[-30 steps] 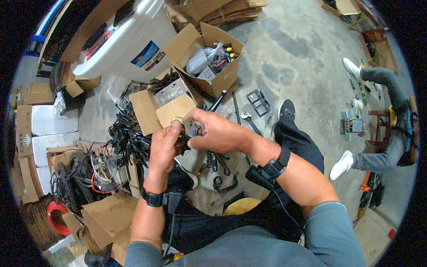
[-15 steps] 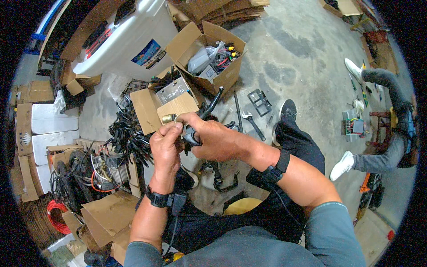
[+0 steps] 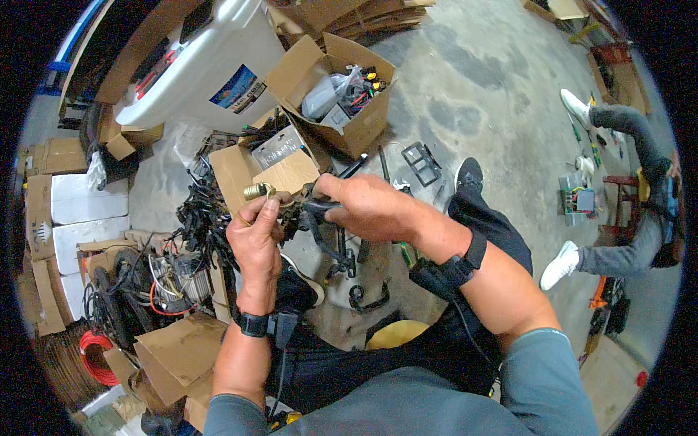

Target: Repairing or assembling a wiring harness and mechanical parts for a motorcycle using pliers.

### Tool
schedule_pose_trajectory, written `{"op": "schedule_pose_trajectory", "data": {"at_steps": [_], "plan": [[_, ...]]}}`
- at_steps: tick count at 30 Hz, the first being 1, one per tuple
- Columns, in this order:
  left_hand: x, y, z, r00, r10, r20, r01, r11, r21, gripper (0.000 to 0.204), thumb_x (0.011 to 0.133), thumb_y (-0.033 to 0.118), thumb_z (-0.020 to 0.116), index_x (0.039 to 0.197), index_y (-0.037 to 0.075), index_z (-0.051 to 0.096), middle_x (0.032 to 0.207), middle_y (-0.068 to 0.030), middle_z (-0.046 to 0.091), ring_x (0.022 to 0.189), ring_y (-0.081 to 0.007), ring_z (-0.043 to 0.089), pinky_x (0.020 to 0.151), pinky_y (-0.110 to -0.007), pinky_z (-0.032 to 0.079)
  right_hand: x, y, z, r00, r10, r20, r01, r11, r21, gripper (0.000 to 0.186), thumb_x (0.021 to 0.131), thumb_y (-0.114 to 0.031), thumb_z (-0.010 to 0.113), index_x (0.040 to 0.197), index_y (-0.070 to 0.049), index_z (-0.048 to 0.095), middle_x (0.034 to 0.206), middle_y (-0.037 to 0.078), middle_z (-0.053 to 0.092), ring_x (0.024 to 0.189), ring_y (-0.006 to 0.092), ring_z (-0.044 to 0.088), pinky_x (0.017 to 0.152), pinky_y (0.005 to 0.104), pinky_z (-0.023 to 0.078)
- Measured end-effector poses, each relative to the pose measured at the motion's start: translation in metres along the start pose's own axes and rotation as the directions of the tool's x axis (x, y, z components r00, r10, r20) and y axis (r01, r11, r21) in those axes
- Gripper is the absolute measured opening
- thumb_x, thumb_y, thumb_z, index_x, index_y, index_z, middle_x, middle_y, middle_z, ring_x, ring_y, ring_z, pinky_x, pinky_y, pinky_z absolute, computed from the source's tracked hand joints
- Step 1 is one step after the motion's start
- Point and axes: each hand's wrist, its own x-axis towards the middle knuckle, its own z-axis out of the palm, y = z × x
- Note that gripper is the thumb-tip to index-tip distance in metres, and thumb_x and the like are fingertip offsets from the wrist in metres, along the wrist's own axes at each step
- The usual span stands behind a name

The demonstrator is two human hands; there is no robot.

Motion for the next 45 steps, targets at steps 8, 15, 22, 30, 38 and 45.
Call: {"op": "schedule_pose_trajectory", "data": {"at_steps": [8,15,22,30,38,45], "plan": [[-0.001,0.003,0.004,0.993,0.078,0.089,-0.085,0.994,0.071,0.018,0.091,0.016,0.066,0.088,-0.001,0.071,0.07,0.0004,0.065,0.051,-0.0029,0.04,0.047,-0.019,0.03,0.004,0.017,-0.009,0.991,-0.127,-0.038,0.115,0.965,-0.234,0.022,0.081,-0.017,0.063,0.099,-0.005,0.058,0.077,0.022,0.064,0.08,0.0433,0.062,0.07,0.0518,0.048],[-0.001,0.001,0.008,0.984,0.059,0.168,-0.07,0.996,0.061,0.014,0.09,0.014,0.067,0.088,0.001,0.071,0.071,0.0013,0.065,0.054,-0.0023,0.043,0.05,-0.019,0.033,0.004,0.006,-0.017,0.988,0.102,0.116,-0.04,0.893,-0.449,0.014,0.081,-0.014,0.058,0.089,-0.003,0.062,0.086,0.021,0.066,0.087,0.039,0.064,0.076,0.0491,0.049],[0.002,-0.001,0.003,0.973,0.011,0.233,-0.029,0.997,0.074,0.014,0.089,0.011,0.069,0.092,-0.003,0.069,0.085,-0.0051,0.07,0.075,-0.0077,0.06,0.07,-0.022,0.048,0.001,0.009,-0.016,0.997,-0.07,-0.015,0.05,0.839,-0.542,0.013,0.077,-0.011,0.057,0.085,-0.003,0.062,0.087,0.018,0.064,0.089,0.0361,0.064,0.078,0.0469,0.049],[0.002,0.003,0.001,0.963,0.013,0.268,-0.02,1.0,0.023,0.01,0.088,0.01,0.068,0.089,0.0,0.068,0.081,-0.0071,0.071,0.064,-0.0062,0.058,0.058,-0.02,0.045,0.003,0.007,-0.018,0.999,-0.05,-0.007,0.042,0.91,-0.412,0.017,0.073,-0.014,0.067,0.084,-0.005,0.059,0.083,0.015,0.063,0.083,0.0361,0.063,0.073,0.0465,0.048],[0.004,0.003,-0.004,0.955,-0.026,0.296,-0.001,0.996,0.089,0.01,0.089,0.006,0.066,0.091,-0.004,0.068,0.085,-0.007,0.07,0.076,-0.0103,0.062,0.071,-0.024,0.05,0.006,0.004,-0.01,0.947,-0.318,-0.04,0.232,0.767,-0.599,0.009,0.074,-0.009,0.06,0.083,-0.01,0.059,0.076,0.009,0.06,0.075,0.03,0.063,0.066,0.0415,0.048],[0.003,-0.003,0.001,0.974,0.002,0.229,0.001,1.0,-0.013,0.013,0.089,0.011,0.066,0.09,-0.002,0.068,0.082,-0.0074,0.071,0.061,-0.0073,0.056,0.058,-0.021,0.046,0.005,0.002,-0.005,0.96,-0.271,-0.063,0.178,0.771,-0.611,0.009,0.074,-0.009,0.06,0.082,-0.007,0.059,0.077,0.01,0.061,0.078,0.0309,0.064,0.068,0.0424,0.049]]}}
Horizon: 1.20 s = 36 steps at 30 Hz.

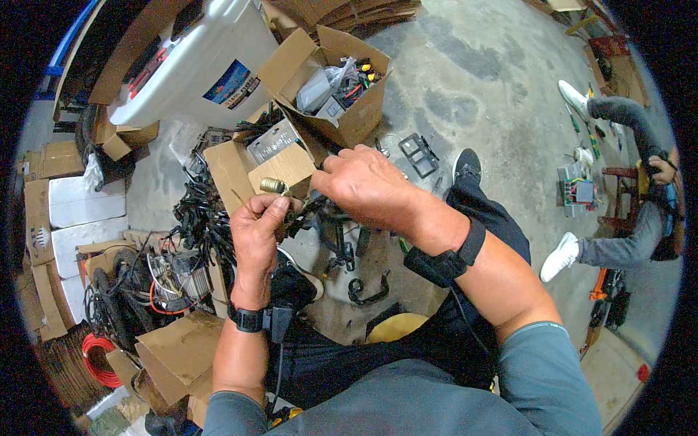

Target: Repairing or assembling a wiring harness and mechanical parts for a motorcycle using pliers.

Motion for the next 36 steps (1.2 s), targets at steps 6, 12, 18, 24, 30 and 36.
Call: {"op": "schedule_pose_trajectory", "data": {"at_steps": [6,12,18,24,30,36], "plan": [[0.004,-0.001,-0.004,0.996,-0.069,-0.063,0.069,0.998,-0.001,0.015,0.09,0.016,0.067,0.089,0.001,0.069,0.08,-0.0073,0.072,0.047,-0.0025,0.04,0.043,-0.019,0.03,-0.002,0.007,0.005,0.996,0.087,0.023,-0.089,0.981,0.175,0.01,0.074,-0.007,0.059,0.083,-0.005,0.061,0.077,0.014,0.059,0.079,0.0353,0.062,0.074,0.0447,0.05],[0.002,0.005,0.001,0.997,-0.066,-0.034,0.064,0.996,-0.06,0.014,0.09,0.015,0.067,0.086,0.002,0.069,0.079,-0.0078,0.072,0.047,-0.0031,0.042,0.043,-0.019,0.031,0.0,0.007,0.002,0.992,0.114,0.049,-0.119,0.984,0.131,0.01,0.075,-0.006,0.058,0.084,-0.004,0.061,0.086,0.016,0.057,0.087,0.0348,0.058,0.076,0.0448,0.048],[0.0,0.008,-0.004,0.995,-0.1,0.011,0.1,0.995,-0.017,0.01,0.088,0.01,0.068,0.089,0.0,0.07,0.078,-0.0046,0.07,0.061,-0.0034,0.051,0.054,-0.019,0.039,0.0,0.006,0.0,0.994,0.106,0.018,-0.108,0.991,0.085,0.011,0.076,-0.006,0.056,0.086,-0.004,0.061,0.086,0.015,0.056,0.087,0.034,0.057,0.074,0.0443,0.048],[-0.003,0.011,-0.002,0.992,-0.088,0.093,0.086,0.996,0.022,0.01,0.088,0.008,0.067,0.088,-0.001,0.068,0.082,-0.0069,0.071,0.071,-0.0081,0.06,0.066,-0.022,0.048,0.002,0.007,-0.004,0.995,0.085,-0.052,-0.084,0.996,0.013,0.008,0.075,-0.009,0.057,0.081,-0.007,0.062,0.083,0.012,0.055,0.085,0.0313,0.056,0.073,0.0426,0.045],[-0.005,0.018,-0.001,0.983,-0.119,0.14,0.127,0.991,-0.049,0.009,0.088,0.007,0.067,0.088,-0.002,0.068,0.083,-0.0079,0.071,0.074,-0.0096,0.062,0.069,-0.023,0.049,0.003,0.015,-0.002,0.995,0.041,-0.095,-0.045,0.998,-0.042,0.006,0.074,-0.01,0.058,0.078,-0.008,0.063,0.082,0.01,0.055,0.085,0.0283,0.056,0.078,0.0422,0.044],[-0.003,0.012,-0.008,0.989,-0.119,0.09,0.127,0.988,-0.091,0.01,0.088,0.009,0.068,0.087,0.0,0.069,0.081,-0.0063,0.071,0.061,-0.0042,0.054,0.056,-0.019,0.042,-0.001,0.023,0.011,0.985,0.07,-0.158,-0.082,0.994,-0.07,0.019,0.072,-0.007,0.059,0.09,-0.008,0.065,0.09,0.013,0.059,0.094,0.0324,0.057,0.09,0.0427,0.042]]}}
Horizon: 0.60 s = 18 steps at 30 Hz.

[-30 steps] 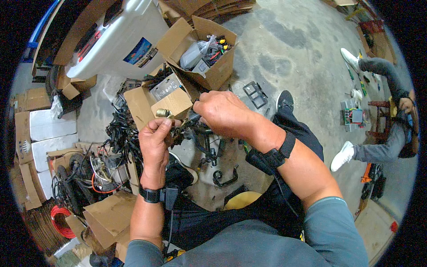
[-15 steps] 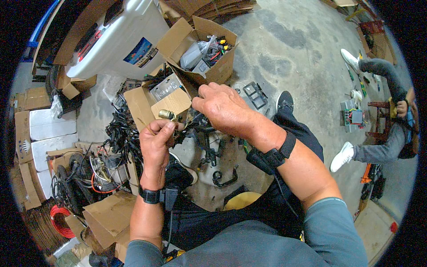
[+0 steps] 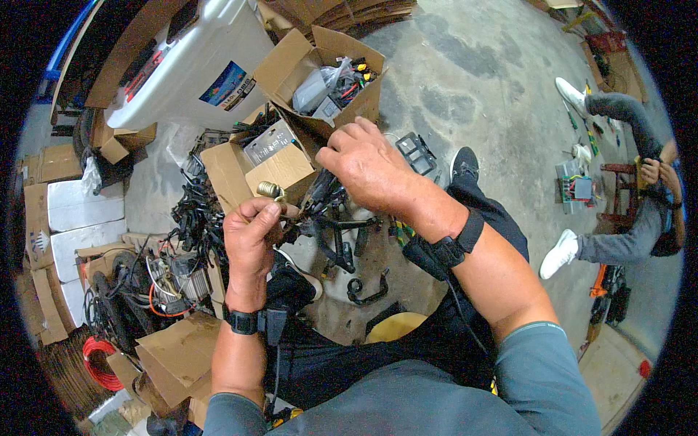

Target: Repairing or assembling a wiring harness and mechanical parts for a motorcycle using pliers.

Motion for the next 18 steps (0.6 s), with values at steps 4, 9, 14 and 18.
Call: {"op": "schedule_pose_trajectory", "data": {"at_steps": [4,9,14,18], "plan": [[0.001,-0.002,0.0,0.999,0.03,-0.03,-0.029,0.999,0.023,0.01,0.088,0.011,0.068,0.087,0.001,0.07,0.079,-0.0048,0.071,0.056,-0.0019,0.048,0.051,-0.018,0.036,-0.001,-0.008,-0.001,0.998,-0.02,0.061,0.009,0.985,0.171,0.029,0.068,-0.008,0.064,0.097,-0.007,0.066,0.094,0.014,0.06,0.094,0.0345,0.057,0.089,0.0435,0.043],[0.003,-0.001,0.001,0.999,0.016,-0.03,-0.016,1.0,0.018,0.01,0.088,0.011,0.068,0.087,0.001,0.07,0.078,-0.004,0.071,0.054,-0.002,0.045,0.049,-0.018,0.035,0.005,-0.021,0.001,0.996,-0.077,0.045,0.048,0.889,0.455,0.029,0.068,-0.003,0.067,0.097,-0.005,0.064,0.099,0.011,0.062,0.098,0.0328,0.057,0.088,0.0401,0.046],[0.004,-0.004,0.005,0.999,0.027,-0.022,-0.028,0.999,-0.045,0.01,0.088,0.009,0.067,0.088,0.0,0.068,0.077,-0.006,0.07,0.052,-0.0026,0.045,0.047,-0.019,0.035,-0.003,-0.032,0.025,0.998,-0.066,0.002,0.057,0.874,0.482,0.019,0.07,-0.005,0.071,0.087,-0.006,0.063,0.086,0.009,0.06,0.085,0.0321,0.057,0.077,0.0415,0.046],[0.005,-0.006,0.007,0.999,0.019,-0.031,-0.024,0.986,-0.165,0.011,0.091,0.009,0.064,0.089,-0.002,0.067,0.076,-0.0071,0.069,0.048,-0.0033,0.042,0.044,-0.02,0.032,-0.002,-0.036,0.027,0.999,-0.021,0.04,-0.002,0.863,0.505,0.016,0.072,-0.006,0.071,0.085,-0.006,0.063,0.083,0.009,0.058,0.084,0.0314,0.056,0.076,0.0407,0.045]]}}
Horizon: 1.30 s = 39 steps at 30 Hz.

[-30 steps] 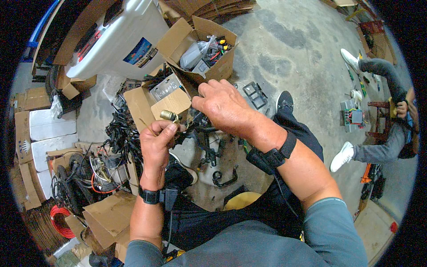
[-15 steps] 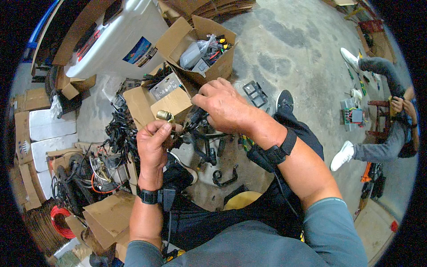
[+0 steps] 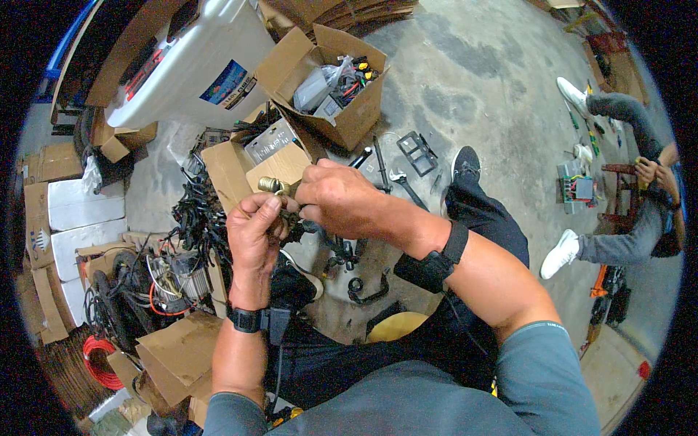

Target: Repairing or assembling a wiring harness and mechanical parts for a motorcycle using pliers.

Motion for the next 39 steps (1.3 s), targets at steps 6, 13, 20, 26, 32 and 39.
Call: {"op": "schedule_pose_trajectory", "data": {"at_steps": [6,13,20,26,32,39], "plan": [[0.0,0.006,0.001,0.999,-0.006,-0.038,0.002,0.995,-0.102,0.019,0.094,0.016,0.061,0.091,-0.002,0.066,0.074,-0.0081,0.067,0.044,-0.0039,0.036,0.04,-0.021,0.027,0.003,-0.007,-0.004,0.998,0.043,-0.037,-0.036,0.984,0.177,0.01,0.079,-0.009,0.07,0.083,-0.004,0.062,0.082,0.01,0.057,0.084,0.0308,0.055,0.076,0.0394,0.043],[0.009,0.005,-0.017,0.995,0.098,-0.026,-0.099,0.994,-0.044,0.022,0.094,0.018,0.06,0.099,-0.002,0.065,0.083,-0.0109,0.067,0.043,-0.0081,0.039,0.042,-0.023,0.034,0.007,-0.008,-0.009,0.952,0.306,-0.005,-0.27,0.85,0.452,0.014,0.083,-0.014,0.066,0.085,0.0,0.065,0.083,0.015,0.061,0.084,0.029,0.059,0.078,0.0373,0.046],[0.005,0.009,-0.012,0.983,0.174,0.052,-0.164,0.973,-0.163,0.024,0.087,0.011,0.061,0.103,-0.006,0.063,0.095,-0.0151,0.065,0.066,-0.0135,0.052,0.061,-0.028,0.042,0.006,-0.007,-0.009,0.87,0.474,0.136,-0.467,0.703,0.536,0.022,0.083,-0.019,0.069,0.085,0.002,0.066,0.078,0.006,0.063,0.074,0.0111,0.057,0.067,0.0296,0.047],[0.009,0.006,-0.016,0.947,0.249,0.2,-0.207,0.956,-0.21,0.031,0.094,0.019,0.049,0.099,-0.007,0.064,0.101,-0.0191,0.063,0.076,-0.0203,0.055,0.069,-0.033,0.043,0.007,-0.007,-0.01,0.812,0.55,0.196,-0.554,0.617,0.559,0.016,0.086,-0.017,0.069,0.086,-0.002,0.065,0.077,-0.004,0.058,0.072,0.0039,0.049,0.063,0.0233,0.042],[-0.009,0.005,0.004,0.9,0.325,0.292,-0.391,0.896,0.208,0.03,0.097,0.021,0.054,0.095,-0.006,0.065,0.098,-0.0152,0.064,0.082,-0.021,0.058,0.076,-0.032,0.045,0.011,-0.016,-0.012,0.844,0.485,0.229,-0.525,0.661,0.536,0.019,0.083,-0.018,0.069,0.087,0.002,0.067,0.077,0.006,0.066,0.071,0.0086,0.055,0.062,0.0283,0.047],[-0.006,0.019,0.009,0.654,0.508,0.56,-0.747,0.32,0.582,0.013,0.084,0.011,0.069,0.092,0.001,0.067,0.09,-0.011,0.063,0.079,-0.0272,0.058,0.072,-0.034,0.047,0.002,-0.011,-0.002,0.892,0.39,0.23,-0.444,0.852,0.277,0.013,0.084,-0.01,0.063,0.09,0.001,0.061,0.071,0.011,0.06,0.067,0.014,0.055,0.061,0.0327,0.047]]}}
